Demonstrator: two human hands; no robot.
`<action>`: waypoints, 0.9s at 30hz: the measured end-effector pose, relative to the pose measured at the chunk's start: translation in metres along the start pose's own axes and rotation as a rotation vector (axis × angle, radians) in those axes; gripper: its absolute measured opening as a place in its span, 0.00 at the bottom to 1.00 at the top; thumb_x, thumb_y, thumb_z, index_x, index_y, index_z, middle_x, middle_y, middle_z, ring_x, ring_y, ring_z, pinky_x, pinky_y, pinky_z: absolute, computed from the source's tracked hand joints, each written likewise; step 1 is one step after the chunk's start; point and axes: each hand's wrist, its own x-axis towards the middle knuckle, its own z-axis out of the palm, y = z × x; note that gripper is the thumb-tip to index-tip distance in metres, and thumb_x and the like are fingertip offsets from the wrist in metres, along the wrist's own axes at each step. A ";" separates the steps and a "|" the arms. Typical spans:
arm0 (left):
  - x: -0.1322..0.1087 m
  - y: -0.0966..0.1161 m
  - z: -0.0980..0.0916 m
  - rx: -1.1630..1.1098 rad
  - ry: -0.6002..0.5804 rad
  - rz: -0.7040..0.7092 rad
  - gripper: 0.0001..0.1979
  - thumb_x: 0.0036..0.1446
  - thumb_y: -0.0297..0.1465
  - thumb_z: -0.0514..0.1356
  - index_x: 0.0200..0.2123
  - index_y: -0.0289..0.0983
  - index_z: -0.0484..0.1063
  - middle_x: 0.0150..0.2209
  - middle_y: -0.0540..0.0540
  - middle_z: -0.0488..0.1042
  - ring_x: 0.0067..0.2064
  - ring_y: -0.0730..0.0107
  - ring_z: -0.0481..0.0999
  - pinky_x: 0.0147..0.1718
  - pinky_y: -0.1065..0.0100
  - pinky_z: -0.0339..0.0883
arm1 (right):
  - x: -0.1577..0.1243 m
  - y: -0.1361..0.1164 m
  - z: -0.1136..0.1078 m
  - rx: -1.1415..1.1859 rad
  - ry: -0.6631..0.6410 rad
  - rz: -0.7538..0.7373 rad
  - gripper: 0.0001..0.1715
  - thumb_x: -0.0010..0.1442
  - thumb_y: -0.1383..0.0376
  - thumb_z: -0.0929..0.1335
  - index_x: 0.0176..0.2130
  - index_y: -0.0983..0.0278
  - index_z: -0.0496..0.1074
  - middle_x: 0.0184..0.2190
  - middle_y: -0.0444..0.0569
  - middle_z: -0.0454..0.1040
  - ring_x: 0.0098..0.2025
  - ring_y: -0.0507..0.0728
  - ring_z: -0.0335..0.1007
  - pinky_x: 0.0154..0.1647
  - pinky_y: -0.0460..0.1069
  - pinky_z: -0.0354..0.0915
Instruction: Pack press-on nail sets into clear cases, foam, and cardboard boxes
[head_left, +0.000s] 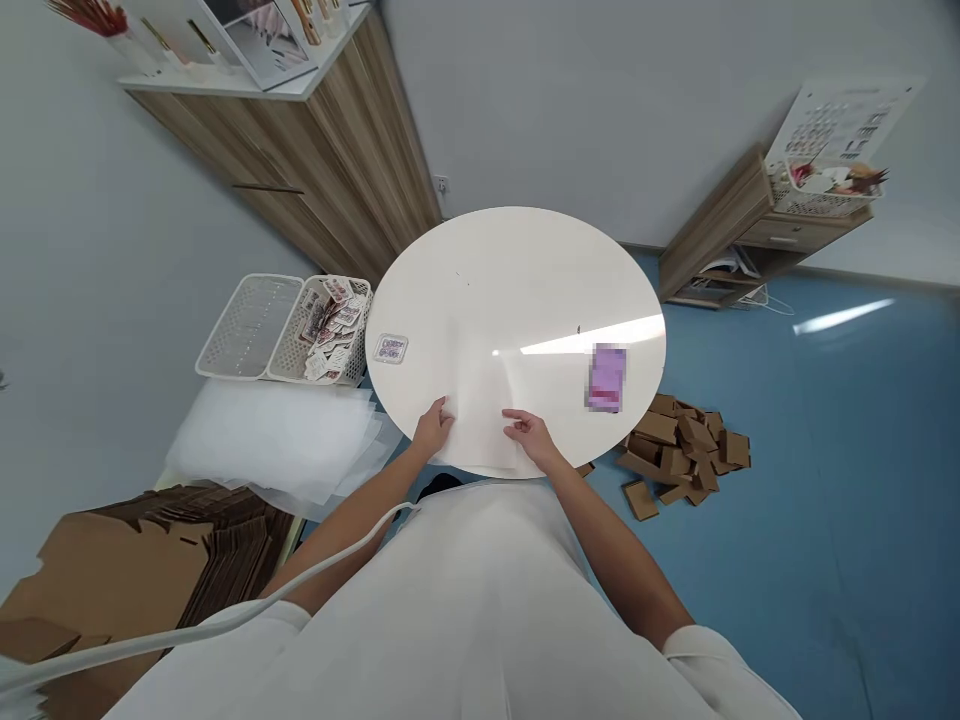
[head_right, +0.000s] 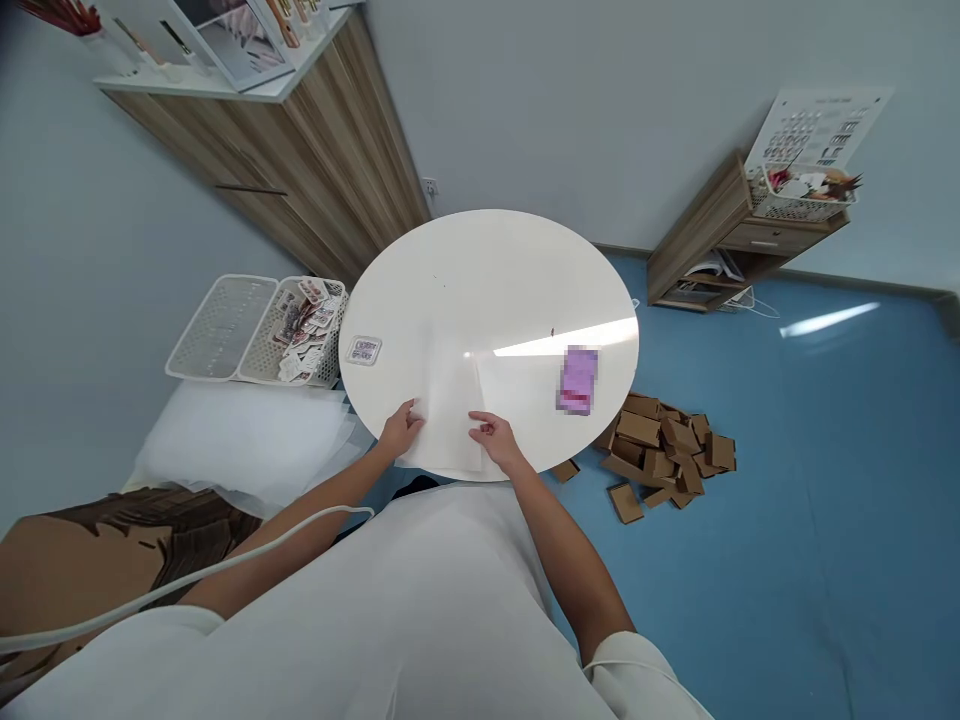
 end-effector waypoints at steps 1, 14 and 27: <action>0.000 0.001 -0.001 0.000 0.002 -0.010 0.27 0.52 0.29 0.53 0.56 0.36 0.53 0.38 0.45 0.73 0.45 0.64 0.69 0.47 0.64 0.59 | 0.003 -0.002 0.000 -0.025 0.001 -0.026 0.21 0.45 0.61 0.68 0.42 0.60 0.71 0.35 0.46 0.71 0.33 0.51 0.63 0.38 0.50 0.63; 0.001 0.026 0.000 0.193 0.130 -0.084 0.34 0.51 0.32 0.54 0.59 0.32 0.44 0.52 0.36 0.60 0.53 0.56 0.61 0.48 0.59 0.57 | -0.005 0.022 -0.016 -0.994 0.177 -0.149 0.31 0.51 0.64 0.64 0.55 0.61 0.57 0.58 0.54 0.51 0.58 0.64 0.47 0.53 0.58 0.52; -0.011 0.034 0.012 0.441 -0.082 0.180 0.25 0.53 0.32 0.52 0.56 0.42 0.55 0.61 0.41 0.49 0.62 0.53 0.40 0.55 0.50 0.38 | 0.028 0.014 -0.011 -1.228 0.004 -0.209 0.27 0.56 0.65 0.60 0.55 0.63 0.55 0.61 0.55 0.48 0.62 0.62 0.38 0.56 0.61 0.38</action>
